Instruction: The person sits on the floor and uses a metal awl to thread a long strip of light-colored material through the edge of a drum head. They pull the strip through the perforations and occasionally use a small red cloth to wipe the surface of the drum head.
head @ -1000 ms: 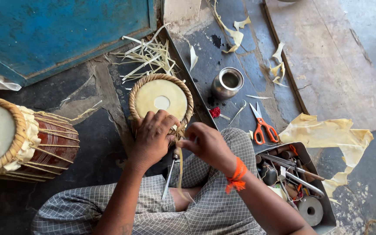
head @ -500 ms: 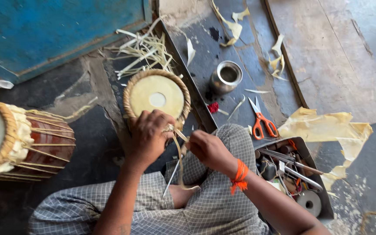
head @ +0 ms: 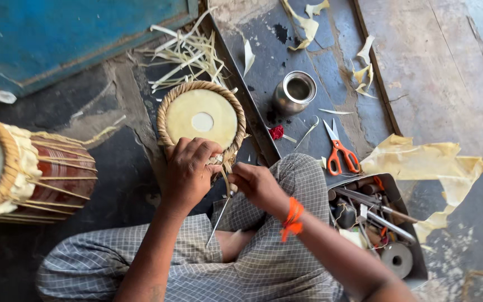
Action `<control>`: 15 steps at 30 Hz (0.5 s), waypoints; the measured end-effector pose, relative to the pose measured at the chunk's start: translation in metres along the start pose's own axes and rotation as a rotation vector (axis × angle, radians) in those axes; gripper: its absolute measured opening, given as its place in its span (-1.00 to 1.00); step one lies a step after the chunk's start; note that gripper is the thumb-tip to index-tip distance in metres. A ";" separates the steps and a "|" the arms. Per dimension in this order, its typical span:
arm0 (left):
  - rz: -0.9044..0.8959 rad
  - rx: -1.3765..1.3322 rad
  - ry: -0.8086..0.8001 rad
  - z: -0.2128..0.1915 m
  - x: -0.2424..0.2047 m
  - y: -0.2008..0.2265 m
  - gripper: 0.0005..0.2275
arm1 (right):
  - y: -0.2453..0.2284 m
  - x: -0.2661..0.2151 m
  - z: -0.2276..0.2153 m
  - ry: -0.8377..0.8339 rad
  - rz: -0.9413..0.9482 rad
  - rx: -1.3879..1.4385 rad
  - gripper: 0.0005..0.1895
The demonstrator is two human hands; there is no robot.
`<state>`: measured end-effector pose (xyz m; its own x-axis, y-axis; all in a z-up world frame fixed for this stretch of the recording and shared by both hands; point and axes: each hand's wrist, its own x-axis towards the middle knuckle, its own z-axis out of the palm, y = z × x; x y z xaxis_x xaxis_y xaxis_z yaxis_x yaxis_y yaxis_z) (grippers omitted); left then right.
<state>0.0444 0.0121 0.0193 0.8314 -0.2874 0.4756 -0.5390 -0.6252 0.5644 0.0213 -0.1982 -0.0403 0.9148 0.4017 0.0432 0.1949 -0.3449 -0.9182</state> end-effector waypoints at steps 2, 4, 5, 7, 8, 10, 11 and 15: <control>0.032 -0.012 -0.030 -0.005 0.002 -0.003 -0.62 | 0.025 -0.005 -0.009 -0.139 -0.040 -0.014 -0.90; 0.074 -0.041 -0.038 -0.010 0.000 -0.007 -0.58 | 0.069 0.004 -0.022 -0.240 -0.292 -0.370 -0.84; 0.092 -0.057 -0.040 -0.011 -0.001 -0.007 -0.56 | 0.091 0.005 -0.016 -0.241 -0.281 -0.517 -0.82; 0.104 -0.080 -0.056 -0.014 -0.007 -0.008 -0.53 | 0.137 0.004 0.003 -0.262 -0.265 -0.809 -0.64; 0.132 -0.079 -0.057 -0.018 -0.002 -0.013 -0.51 | 0.154 0.010 0.021 -0.292 -0.186 -0.962 -0.60; 0.124 -0.201 -0.063 -0.024 -0.002 -0.012 -0.49 | 0.171 0.012 0.060 -0.333 -0.011 -1.261 -0.50; 0.123 -0.262 -0.071 -0.025 -0.001 -0.013 -0.48 | 0.174 0.016 0.069 -0.275 0.015 -1.238 -0.48; -0.061 -0.588 -0.044 -0.023 -0.015 -0.023 -0.56 | 0.154 0.007 0.077 -0.226 0.081 -1.130 -0.45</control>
<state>0.0414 0.0474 0.0151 0.8614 -0.3009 0.4091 -0.4639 -0.1382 0.8751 0.0302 -0.1831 -0.2120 0.8773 0.4466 -0.1758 0.4480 -0.8934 -0.0338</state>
